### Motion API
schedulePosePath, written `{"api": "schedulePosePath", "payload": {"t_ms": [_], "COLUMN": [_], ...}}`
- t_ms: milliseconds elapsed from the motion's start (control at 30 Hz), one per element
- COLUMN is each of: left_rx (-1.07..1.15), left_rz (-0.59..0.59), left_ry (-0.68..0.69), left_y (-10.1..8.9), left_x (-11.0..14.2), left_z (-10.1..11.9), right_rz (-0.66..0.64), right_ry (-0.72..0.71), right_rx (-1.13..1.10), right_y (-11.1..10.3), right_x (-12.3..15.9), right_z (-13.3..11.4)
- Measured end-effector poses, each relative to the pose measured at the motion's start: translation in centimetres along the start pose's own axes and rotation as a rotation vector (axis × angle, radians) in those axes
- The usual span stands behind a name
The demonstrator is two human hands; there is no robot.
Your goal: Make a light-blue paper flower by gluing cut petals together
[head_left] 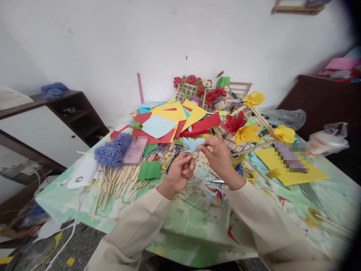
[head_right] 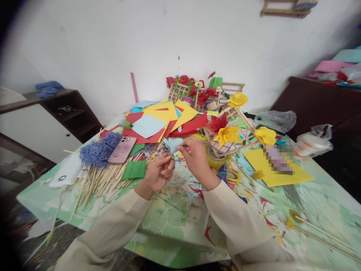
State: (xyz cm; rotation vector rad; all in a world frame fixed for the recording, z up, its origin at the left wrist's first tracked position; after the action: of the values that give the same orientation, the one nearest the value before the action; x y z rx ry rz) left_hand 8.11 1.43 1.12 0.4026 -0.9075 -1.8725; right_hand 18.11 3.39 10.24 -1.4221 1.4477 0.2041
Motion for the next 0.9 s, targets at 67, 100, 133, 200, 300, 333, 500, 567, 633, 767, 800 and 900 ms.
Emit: {"api": "schedulePosePath", "payload": {"t_ms": [67, 100, 133, 200, 300, 333, 500, 567, 633, 767, 800, 900], "left_rx": [-0.03, -0.044, -0.055, -0.071, -0.089, -0.094, -0.101, -0.108, -0.134, -0.228, -0.236, -0.225], "left_rz": [0.029, 0.044, 0.059, 0.086, 0.119, 0.124, 0.08, 0.067, 0.069, 0.099, 0.125, 0.199], "left_ry": [0.027, 0.042, 0.059, 0.095, 0.138, 0.145, 0.149, 0.183, 0.25, 0.332, 0.309, 0.184], "left_y": [-0.2, -0.2, -0.3, -0.3, -0.3, -0.4, -0.1, 0.1, 0.3, -0.1, -0.7, -2.5], "left_x": [0.0, 0.0, 0.1, 0.2, 0.4, 0.4, 0.4, 0.6, 0.8, 1.1, 1.1, 0.6], "left_z": [0.1, 0.2, 0.2, 0.4, 0.8, 0.9, 1.0, 1.1, 1.5, 1.7, 1.6, 0.9], "right_rz": [0.002, 0.005, 0.004, -0.011, -0.036, -0.036, 0.005, 0.042, 0.086, 0.146, 0.137, 0.097], "right_ry": [-0.005, -0.003, 0.001, 0.011, 0.019, 0.017, -0.017, -0.015, 0.027, 0.188, 0.227, 0.323], "right_rx": [0.002, 0.001, -0.002, -0.01, -0.014, -0.013, -0.016, -0.007, 0.005, -0.096, -0.157, -0.43], "right_y": [0.0, 0.0, 0.0, 0.0, 0.1, 0.1, -0.4, -0.8, -1.1, -1.4, -1.1, -0.1], "right_x": [0.1, 0.1, 0.1, 0.1, 0.0, 0.0, 0.0, 0.1, 0.5, 2.0, 2.5, 3.9], "right_z": [-0.1, -0.1, -0.2, -0.3, -0.5, -0.6, -0.7, -0.8, -0.9, -1.4, -1.6, -2.3]}}
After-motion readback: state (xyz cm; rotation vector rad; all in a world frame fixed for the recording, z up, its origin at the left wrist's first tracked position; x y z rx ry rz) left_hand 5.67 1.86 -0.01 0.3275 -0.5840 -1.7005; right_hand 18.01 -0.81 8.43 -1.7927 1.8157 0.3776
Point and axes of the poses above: each hand's wrist, its own x-axis away from the middle knuckle, its own y-axis out of the palm, z = x × y, the point moved 8 cm from there along -x, towards the middle knuckle, and after that the axes turned 8 degrees about -y, right-handed, at the moved point
